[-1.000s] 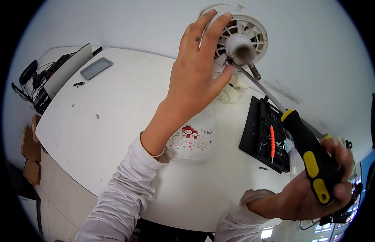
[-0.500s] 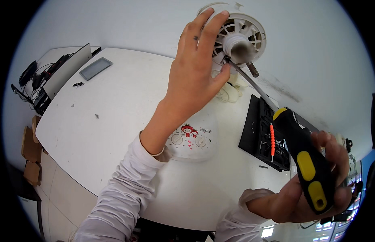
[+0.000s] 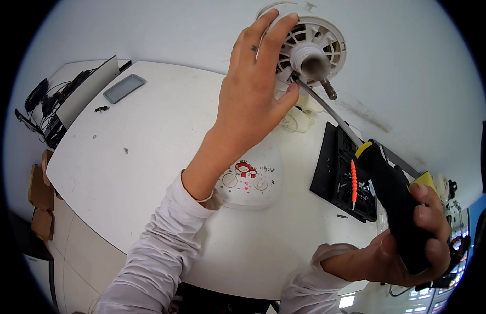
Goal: The person uses a screwdriver to remove screws from a white desk fan's motor housing. They repeatedly loosen and remove screws, placing them on the table, while holding and rotating the fan head to access different screw locations.
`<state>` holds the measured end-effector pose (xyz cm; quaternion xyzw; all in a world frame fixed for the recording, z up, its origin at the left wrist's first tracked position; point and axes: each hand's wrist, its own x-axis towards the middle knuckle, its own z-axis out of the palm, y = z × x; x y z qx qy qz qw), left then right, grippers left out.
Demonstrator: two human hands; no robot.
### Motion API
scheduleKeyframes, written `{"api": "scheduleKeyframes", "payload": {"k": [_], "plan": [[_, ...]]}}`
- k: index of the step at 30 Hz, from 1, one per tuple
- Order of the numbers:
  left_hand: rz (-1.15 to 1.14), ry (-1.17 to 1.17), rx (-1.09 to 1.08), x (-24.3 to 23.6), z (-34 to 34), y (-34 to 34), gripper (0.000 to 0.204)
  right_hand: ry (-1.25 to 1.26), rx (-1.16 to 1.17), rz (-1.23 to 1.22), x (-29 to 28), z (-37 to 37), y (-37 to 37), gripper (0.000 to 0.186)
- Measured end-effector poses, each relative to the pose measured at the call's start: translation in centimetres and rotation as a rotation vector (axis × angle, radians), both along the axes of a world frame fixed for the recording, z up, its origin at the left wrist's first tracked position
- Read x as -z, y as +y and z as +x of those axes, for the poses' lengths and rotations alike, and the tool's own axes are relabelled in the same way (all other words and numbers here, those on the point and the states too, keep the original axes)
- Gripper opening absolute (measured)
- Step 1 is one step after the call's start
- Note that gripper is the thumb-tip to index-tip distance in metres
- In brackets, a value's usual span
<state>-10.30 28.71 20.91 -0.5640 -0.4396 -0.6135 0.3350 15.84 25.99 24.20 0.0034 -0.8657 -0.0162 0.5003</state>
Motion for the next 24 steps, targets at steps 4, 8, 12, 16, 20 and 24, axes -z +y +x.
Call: {"api": "scheduleKeyframes", "payload": {"k": [4,8,12,16,20,24], "plan": [[0.012,0.007,-0.003,-0.1,0.1,0.1,0.081,0.132,0.051,0.111,0.9,-0.5,0.5,0.044],[-0.014,-0.018,0.014,-0.1,0.2,0.0,0.080,0.202,0.079,0.144,1.5,-0.6,0.7,0.044],[0.002,-0.013,-0.004,-0.1,0.2,0.1,0.080,0.209,0.137,0.196,1.3,-0.4,0.8,0.043],[0.000,-0.010,0.005,-0.1,0.1,0.0,0.080,0.211,0.161,0.206,1.3,-0.3,0.8,0.042],[0.003,-0.003,0.002,-0.1,0.1,0.1,0.080,0.212,0.168,0.204,1.3,-0.1,0.7,0.043],[0.004,-0.005,-0.002,0.0,0.1,0.1,0.080,0.239,0.153,0.182,1.4,0.0,0.6,0.044]]}}
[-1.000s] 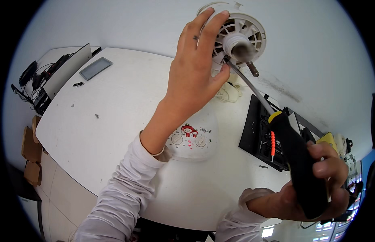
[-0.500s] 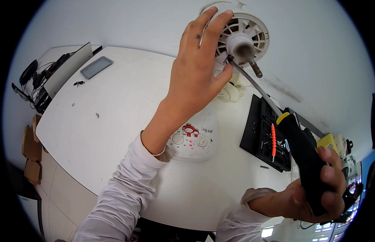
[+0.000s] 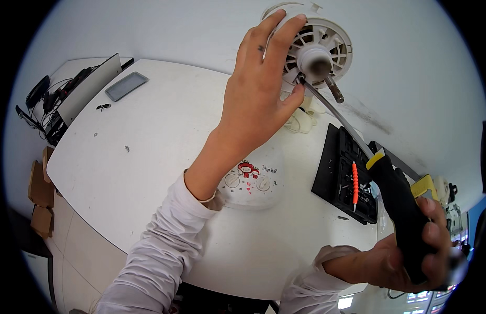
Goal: The person uses a screwdriver to remove screws from a white desk fan's motor housing. They repeatedly loosen and remove screws, placing them on the table, while holding and rotating the fan head to access different screw locations.
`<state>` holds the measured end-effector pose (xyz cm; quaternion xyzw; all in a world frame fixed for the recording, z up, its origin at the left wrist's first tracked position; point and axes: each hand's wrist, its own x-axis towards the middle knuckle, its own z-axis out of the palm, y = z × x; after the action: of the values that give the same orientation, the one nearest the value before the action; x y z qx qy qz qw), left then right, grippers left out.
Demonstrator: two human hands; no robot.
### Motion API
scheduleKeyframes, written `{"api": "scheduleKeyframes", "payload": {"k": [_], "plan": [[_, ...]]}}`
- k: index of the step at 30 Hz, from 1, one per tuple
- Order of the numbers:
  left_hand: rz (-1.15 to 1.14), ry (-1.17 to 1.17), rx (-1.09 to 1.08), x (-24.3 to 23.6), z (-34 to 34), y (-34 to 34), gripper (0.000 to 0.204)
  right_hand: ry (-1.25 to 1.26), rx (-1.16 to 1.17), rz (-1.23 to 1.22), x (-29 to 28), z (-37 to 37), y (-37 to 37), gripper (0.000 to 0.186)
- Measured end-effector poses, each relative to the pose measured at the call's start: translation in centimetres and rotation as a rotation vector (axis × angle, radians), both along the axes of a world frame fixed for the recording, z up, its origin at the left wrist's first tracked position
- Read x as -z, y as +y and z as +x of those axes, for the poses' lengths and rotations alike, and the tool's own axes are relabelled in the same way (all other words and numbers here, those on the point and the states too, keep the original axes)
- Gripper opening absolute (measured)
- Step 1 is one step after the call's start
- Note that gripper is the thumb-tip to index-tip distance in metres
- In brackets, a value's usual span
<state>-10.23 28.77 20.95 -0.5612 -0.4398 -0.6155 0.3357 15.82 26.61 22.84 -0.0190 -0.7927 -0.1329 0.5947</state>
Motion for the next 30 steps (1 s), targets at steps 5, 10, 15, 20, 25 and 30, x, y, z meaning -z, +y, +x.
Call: {"api": "scheduleKeyframes", "payload": {"k": [5,10,15,20,25,30], "plan": [[-0.006,-0.002,0.013,0.0,0.0,0.1,0.082,0.026,-0.029,-0.005,0.1,0.3,-0.2,0.043],[-0.106,-0.014,0.012,-1.2,0.4,-1.7,0.076,0.055,-0.003,0.026,0.1,1.2,-0.5,0.044],[-0.193,0.129,-0.206,-2.4,-0.7,-5.4,0.048,0.107,-0.015,0.006,0.4,2.9,-0.2,0.044],[-0.343,0.031,0.161,-2.7,-0.9,-6.9,0.029,0.226,-0.065,-0.040,1.0,3.8,0.0,0.042],[-0.357,-0.280,0.517,-2.5,-0.9,-5.9,0.024,0.338,-0.115,-0.049,1.0,3.9,-0.1,0.035],[-0.425,-0.459,0.999,-2.6,-1.2,-5.4,0.024,0.325,-0.252,0.007,0.6,3.6,0.0,0.031]]}}
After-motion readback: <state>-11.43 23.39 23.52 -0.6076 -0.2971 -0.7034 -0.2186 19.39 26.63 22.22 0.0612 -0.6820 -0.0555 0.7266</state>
